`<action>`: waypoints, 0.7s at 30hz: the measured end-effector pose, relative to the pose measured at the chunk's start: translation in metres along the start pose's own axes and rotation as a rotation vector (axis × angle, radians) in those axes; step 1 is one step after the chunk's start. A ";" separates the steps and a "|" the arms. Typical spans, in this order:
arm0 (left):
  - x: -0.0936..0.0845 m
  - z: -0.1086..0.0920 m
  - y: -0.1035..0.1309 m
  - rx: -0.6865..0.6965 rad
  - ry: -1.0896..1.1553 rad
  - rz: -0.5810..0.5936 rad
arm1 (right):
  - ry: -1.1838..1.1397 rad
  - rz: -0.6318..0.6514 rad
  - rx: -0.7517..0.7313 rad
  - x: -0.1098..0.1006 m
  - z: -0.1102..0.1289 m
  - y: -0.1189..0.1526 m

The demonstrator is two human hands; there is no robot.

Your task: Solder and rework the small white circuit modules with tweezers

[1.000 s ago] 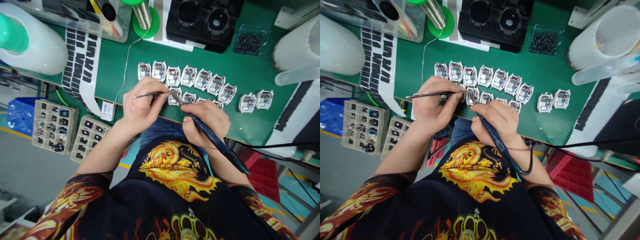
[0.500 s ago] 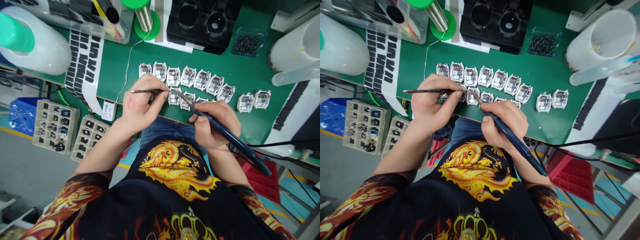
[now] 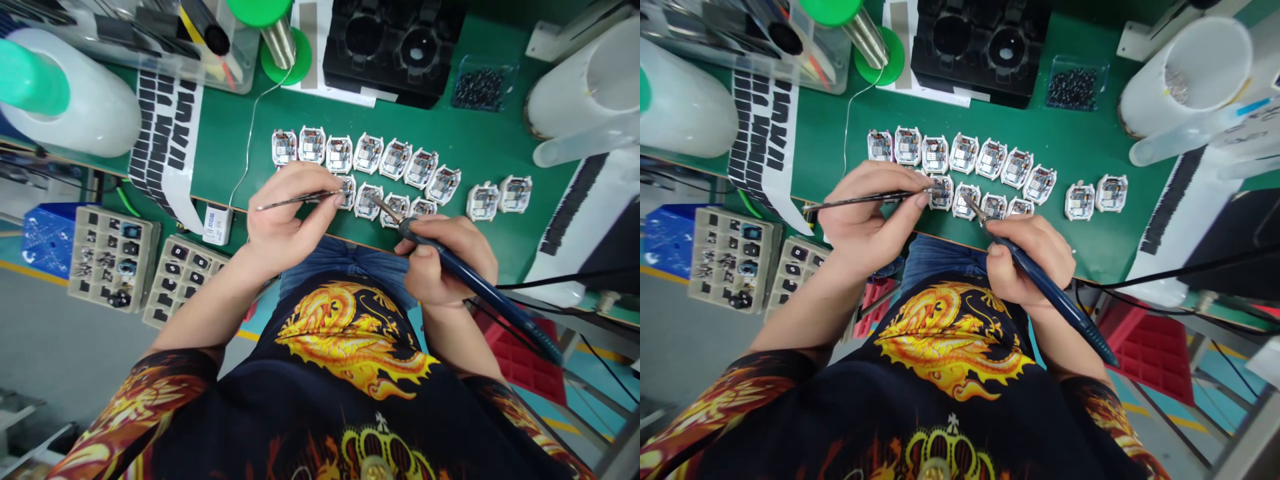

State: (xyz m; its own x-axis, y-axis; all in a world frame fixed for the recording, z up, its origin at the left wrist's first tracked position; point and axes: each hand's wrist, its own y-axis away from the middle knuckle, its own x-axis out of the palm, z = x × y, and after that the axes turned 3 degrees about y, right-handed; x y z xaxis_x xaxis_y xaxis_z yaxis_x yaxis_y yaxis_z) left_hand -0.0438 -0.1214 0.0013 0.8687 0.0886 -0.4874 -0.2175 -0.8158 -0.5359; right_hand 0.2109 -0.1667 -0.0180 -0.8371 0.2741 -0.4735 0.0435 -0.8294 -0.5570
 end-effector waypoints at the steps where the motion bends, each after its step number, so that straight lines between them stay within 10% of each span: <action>1: 0.004 -0.002 0.000 0.007 0.015 0.002 | -0.030 -0.096 -0.027 0.003 0.001 -0.001; 21: 0.024 0.005 0.007 -0.027 -0.076 0.105 | 0.015 -0.090 -0.082 0.005 0.008 -0.005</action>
State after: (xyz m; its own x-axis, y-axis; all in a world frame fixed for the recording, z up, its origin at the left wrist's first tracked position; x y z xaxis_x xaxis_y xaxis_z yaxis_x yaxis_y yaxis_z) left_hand -0.0266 -0.1220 -0.0172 0.8056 0.0438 -0.5909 -0.2924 -0.8380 -0.4608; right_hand 0.2026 -0.1648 -0.0121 -0.8312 0.3539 -0.4288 0.0133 -0.7584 -0.6516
